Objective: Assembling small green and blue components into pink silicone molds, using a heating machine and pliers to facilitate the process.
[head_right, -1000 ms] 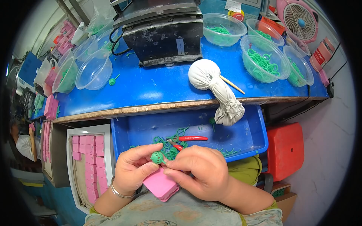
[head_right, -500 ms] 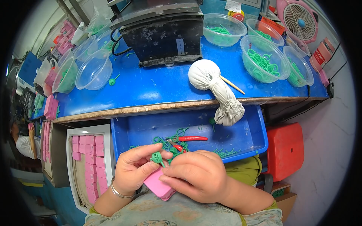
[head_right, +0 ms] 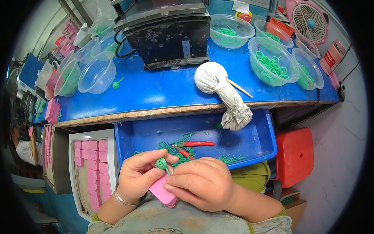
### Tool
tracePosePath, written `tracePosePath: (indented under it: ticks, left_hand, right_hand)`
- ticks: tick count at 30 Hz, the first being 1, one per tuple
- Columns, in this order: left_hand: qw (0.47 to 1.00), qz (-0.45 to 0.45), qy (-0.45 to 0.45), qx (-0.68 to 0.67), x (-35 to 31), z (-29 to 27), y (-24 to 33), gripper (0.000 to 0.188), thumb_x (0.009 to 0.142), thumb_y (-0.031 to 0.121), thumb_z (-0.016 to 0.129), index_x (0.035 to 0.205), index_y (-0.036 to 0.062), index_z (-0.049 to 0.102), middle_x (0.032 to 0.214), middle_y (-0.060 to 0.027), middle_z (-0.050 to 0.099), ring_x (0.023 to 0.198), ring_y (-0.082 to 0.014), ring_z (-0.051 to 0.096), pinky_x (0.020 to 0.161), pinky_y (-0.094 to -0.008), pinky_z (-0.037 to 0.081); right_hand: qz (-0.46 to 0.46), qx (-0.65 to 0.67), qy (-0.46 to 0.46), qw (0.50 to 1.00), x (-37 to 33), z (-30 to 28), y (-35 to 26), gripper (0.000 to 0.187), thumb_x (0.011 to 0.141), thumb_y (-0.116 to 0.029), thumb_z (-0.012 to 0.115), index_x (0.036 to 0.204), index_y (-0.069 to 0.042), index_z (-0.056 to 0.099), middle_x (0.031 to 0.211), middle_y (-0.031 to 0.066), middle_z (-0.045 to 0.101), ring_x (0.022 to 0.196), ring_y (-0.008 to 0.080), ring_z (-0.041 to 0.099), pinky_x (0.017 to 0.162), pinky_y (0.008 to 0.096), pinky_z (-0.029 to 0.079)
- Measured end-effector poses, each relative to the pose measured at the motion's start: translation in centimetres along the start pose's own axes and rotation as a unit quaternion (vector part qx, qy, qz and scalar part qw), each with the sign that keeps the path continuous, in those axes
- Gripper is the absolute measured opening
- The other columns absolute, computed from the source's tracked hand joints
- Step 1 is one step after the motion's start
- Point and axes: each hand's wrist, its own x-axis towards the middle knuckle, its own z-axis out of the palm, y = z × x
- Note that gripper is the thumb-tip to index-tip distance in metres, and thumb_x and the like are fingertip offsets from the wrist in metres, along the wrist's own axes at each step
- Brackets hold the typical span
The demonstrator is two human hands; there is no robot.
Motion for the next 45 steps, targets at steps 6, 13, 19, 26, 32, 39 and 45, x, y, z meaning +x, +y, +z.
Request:
tracePosePath:
  ticks: [6, 13, 19, 26, 32, 39, 45]
  left_hand:
    - [0.999, -0.003, 0.03, -0.013, 0.0, 0.2, 0.0, 0.038, 0.084, -0.006, 0.054, 0.121, -0.0025, 0.049, 0.11, -0.0211, 0.059, 0.095, -0.0204, 0.061, 0.082, -0.0313, 0.051]
    - [0.996, -0.022, 0.063, -0.061, 0.0, 0.0, -0.1, 0.033, 0.084, -0.003, 0.057, 0.115, -0.0028, 0.047, 0.103, -0.0127, 0.059, 0.093, -0.0176, 0.061, 0.08, -0.0272, 0.051]
    - [0.989, -0.005, 0.135, -0.057, 0.3, 0.5, -0.3, 0.031, 0.081, -0.006, 0.059, 0.108, 0.0002, 0.044, 0.095, -0.01, 0.058, 0.089, -0.0144, 0.06, 0.077, -0.0256, 0.05]
    - [0.966, 0.059, 0.2, 0.153, 0.0, -1.6, -0.1, 0.032, 0.078, -0.008, 0.06, 0.105, 0.0009, 0.045, 0.093, -0.0089, 0.056, 0.091, -0.0172, 0.059, 0.083, -0.0297, 0.046]
    - [0.617, 0.243, 0.523, 0.535, 0.9, -13.6, 3.0, 0.026, 0.076, 0.007, 0.067, 0.098, 0.002, 0.055, 0.094, -0.0074, 0.054, 0.09, -0.0205, 0.051, 0.082, -0.0348, 0.041]
    - [0.463, 0.038, 0.609, 0.643, -0.6, -24.9, 7.0, 0.032, 0.073, 0.028, 0.071, 0.095, 0.0077, 0.063, 0.099, -0.0084, 0.055, 0.1, -0.0263, 0.05, 0.087, -0.0422, 0.038]
    - [0.593, 0.189, 0.489, 0.611, -1.2, -18.0, 5.3, 0.07, 0.068, 0.035, 0.075, 0.122, 0.0008, 0.046, 0.118, -0.019, 0.046, 0.111, -0.0357, 0.043, 0.096, -0.0435, 0.034]
  right_hand:
    - [0.005, -0.009, 0.002, 1.0, -0.1, 0.0, 0.1, 0.019, 0.066, -0.01, 0.077, 0.078, -0.006, 0.063, 0.074, 0.0059, 0.062, 0.055, 0.0186, 0.057, 0.047, 0.0272, 0.044]
    - [0.197, 0.062, 0.018, 0.978, -0.9, 0.5, 0.9, 0.03, 0.082, -0.014, 0.063, 0.106, 0.0, 0.053, 0.094, 0.0125, 0.059, 0.076, 0.0189, 0.058, 0.061, 0.0285, 0.047]
    - [0.424, 0.379, -0.078, 0.819, -3.1, 3.5, 2.3, 0.031, 0.095, -0.019, 0.04, 0.119, 0.0, 0.045, 0.112, 0.0111, 0.054, 0.103, 0.021, 0.053, 0.088, 0.0311, 0.043]
    - [0.475, 0.726, -0.119, 0.483, -4.0, 5.3, 4.0, 0.047, 0.094, -0.034, 0.03, 0.127, -0.002, 0.04, 0.106, 0.0216, 0.058, 0.077, 0.0316, 0.064, 0.061, 0.0403, 0.053]
    - [0.465, 0.766, -0.059, 0.441, -4.7, 5.3, 4.3, 0.048, 0.092, -0.031, 0.03, 0.123, 0.003, 0.044, 0.104, 0.0237, 0.058, 0.076, 0.0308, 0.063, 0.066, 0.0387, 0.052]
    - [0.489, 0.755, -0.062, 0.433, -4.4, 5.7, 4.5, 0.048, 0.088, -0.035, 0.035, 0.12, -0.001, 0.047, 0.106, 0.0269, 0.058, 0.075, 0.0362, 0.062, 0.066, 0.0415, 0.051]
    - [0.472, 0.758, -0.044, 0.448, -3.5, 5.8, 4.2, 0.048, 0.093, -0.033, 0.029, 0.125, 0.0, 0.042, 0.109, 0.0231, 0.056, 0.08, 0.0299, 0.062, 0.066, 0.0364, 0.05]
